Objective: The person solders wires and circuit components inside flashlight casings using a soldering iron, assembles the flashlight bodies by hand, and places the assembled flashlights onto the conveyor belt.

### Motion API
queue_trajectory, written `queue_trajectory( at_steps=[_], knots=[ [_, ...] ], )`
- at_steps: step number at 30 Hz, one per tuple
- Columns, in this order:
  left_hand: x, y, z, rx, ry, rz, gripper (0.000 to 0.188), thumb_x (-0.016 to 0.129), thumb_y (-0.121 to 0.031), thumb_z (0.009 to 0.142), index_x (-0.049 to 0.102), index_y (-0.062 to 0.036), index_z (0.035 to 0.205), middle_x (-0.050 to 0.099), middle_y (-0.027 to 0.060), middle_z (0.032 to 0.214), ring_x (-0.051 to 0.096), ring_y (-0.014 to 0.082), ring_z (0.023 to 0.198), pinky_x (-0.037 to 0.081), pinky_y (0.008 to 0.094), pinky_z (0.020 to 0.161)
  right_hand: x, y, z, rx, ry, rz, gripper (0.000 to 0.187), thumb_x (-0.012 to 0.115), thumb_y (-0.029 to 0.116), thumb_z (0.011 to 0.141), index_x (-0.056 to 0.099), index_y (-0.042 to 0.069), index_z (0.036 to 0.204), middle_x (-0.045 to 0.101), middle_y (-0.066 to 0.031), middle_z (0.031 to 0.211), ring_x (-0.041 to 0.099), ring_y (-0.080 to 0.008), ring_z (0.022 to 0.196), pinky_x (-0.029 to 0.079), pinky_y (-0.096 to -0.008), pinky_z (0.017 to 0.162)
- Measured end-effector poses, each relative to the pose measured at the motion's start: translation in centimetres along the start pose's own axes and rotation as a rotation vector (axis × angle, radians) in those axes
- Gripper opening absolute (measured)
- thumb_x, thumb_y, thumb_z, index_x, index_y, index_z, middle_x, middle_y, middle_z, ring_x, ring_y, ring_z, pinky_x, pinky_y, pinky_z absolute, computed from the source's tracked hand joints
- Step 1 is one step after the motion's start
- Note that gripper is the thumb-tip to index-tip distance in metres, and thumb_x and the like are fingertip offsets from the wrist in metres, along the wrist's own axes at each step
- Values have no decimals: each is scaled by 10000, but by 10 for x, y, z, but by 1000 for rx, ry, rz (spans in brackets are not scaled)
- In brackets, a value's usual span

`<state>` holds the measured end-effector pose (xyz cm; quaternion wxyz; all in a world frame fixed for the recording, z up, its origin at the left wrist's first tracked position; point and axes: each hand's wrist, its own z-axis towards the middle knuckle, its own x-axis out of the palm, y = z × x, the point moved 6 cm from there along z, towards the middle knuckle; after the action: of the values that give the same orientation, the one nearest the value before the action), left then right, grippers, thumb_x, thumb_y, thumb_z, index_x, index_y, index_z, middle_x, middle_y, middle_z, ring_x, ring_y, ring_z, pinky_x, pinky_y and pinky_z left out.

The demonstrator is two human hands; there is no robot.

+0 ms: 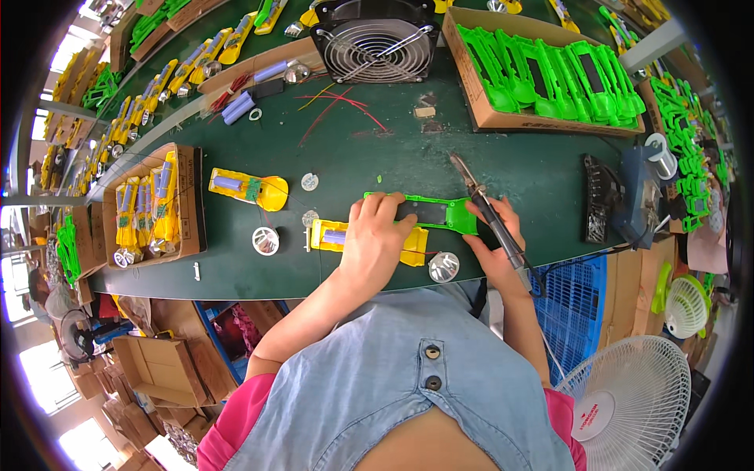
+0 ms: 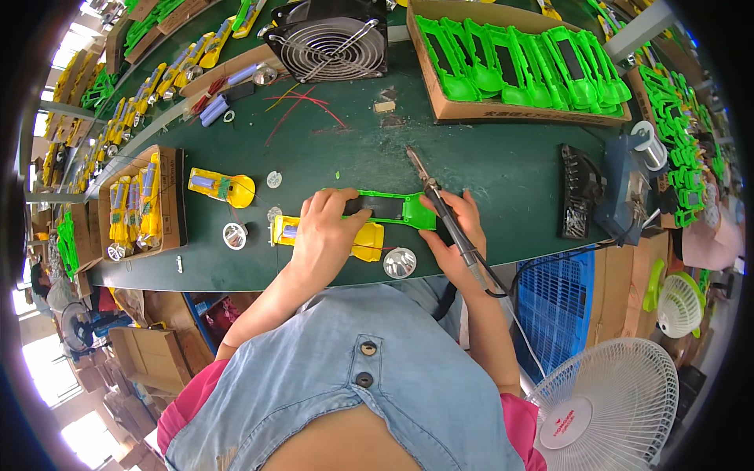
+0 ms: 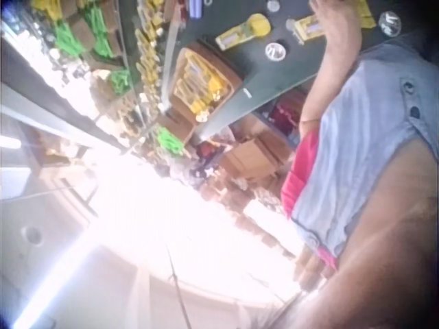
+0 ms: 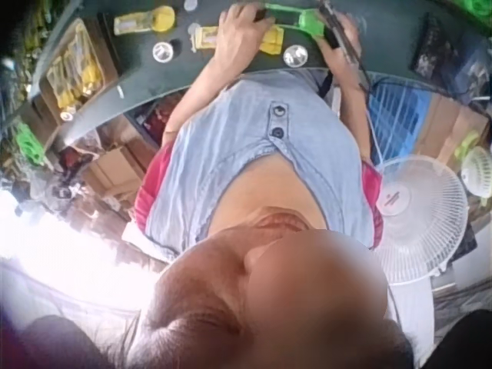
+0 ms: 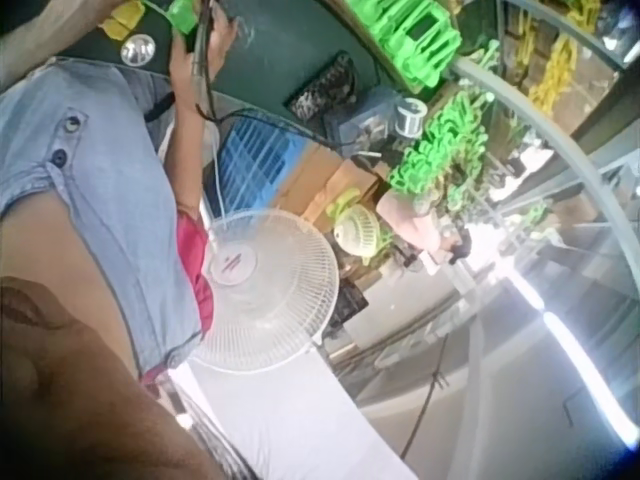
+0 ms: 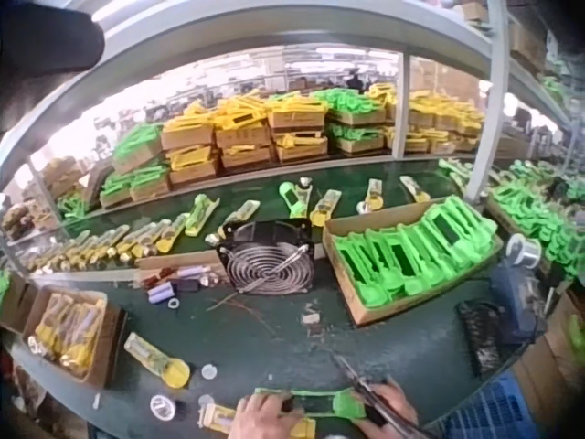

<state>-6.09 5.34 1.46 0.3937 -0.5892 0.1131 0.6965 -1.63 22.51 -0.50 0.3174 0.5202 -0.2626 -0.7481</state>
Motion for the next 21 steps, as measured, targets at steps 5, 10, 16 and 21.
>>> queue_trajectory(
  at_steps=[5, 10, 16, 21],
  knots=[
    [-3, 0, -3, 27, -101, -152, 152, 612, -54, 624, 638, -65, 773, 567, 56, 786, 537, 213, 706, 401, 335, 677, 1, 2, 6, 49, 18, 80, 422, 679, 21, 673, 544, 51, 1072, 561, -77, 1093, 530, -266, 1022, 293, -425, 1019],
    [-2, 4, 6, 7, -133, -166, 81, 589, -34, 642, 606, -69, 713, 539, 47, 675, 536, 223, 649, 399, 342, 635, 17, 3, 12, 98, 87, 213, 479, 705, 15, 642, 525, 48, 1084, 554, -122, 1070, 537, -293, 1003, 369, -385, 973],
    [11, 15, 10, -108, 70, -34, 66, 571, -23, 668, 605, -59, 711, 540, 85, 656, 557, 256, 649, 413, 355, 620, 8, 16, 18, -249, 106, 13, 456, 728, 32, 625, 547, 57, 1043, 622, -117, 881, 607, -243, 864, 404, -432, 934],
    [13, 19, 13, -134, 110, -63, 41, 572, -30, 680, 604, -51, 696, 545, 105, 670, 564, 272, 632, 428, 367, 610, -28, 14, 25, -336, -60, 182, 259, 714, -1, 664, 570, -17, 878, 617, -104, 815, 625, -233, 705, 492, -417, 797]
  ],
)
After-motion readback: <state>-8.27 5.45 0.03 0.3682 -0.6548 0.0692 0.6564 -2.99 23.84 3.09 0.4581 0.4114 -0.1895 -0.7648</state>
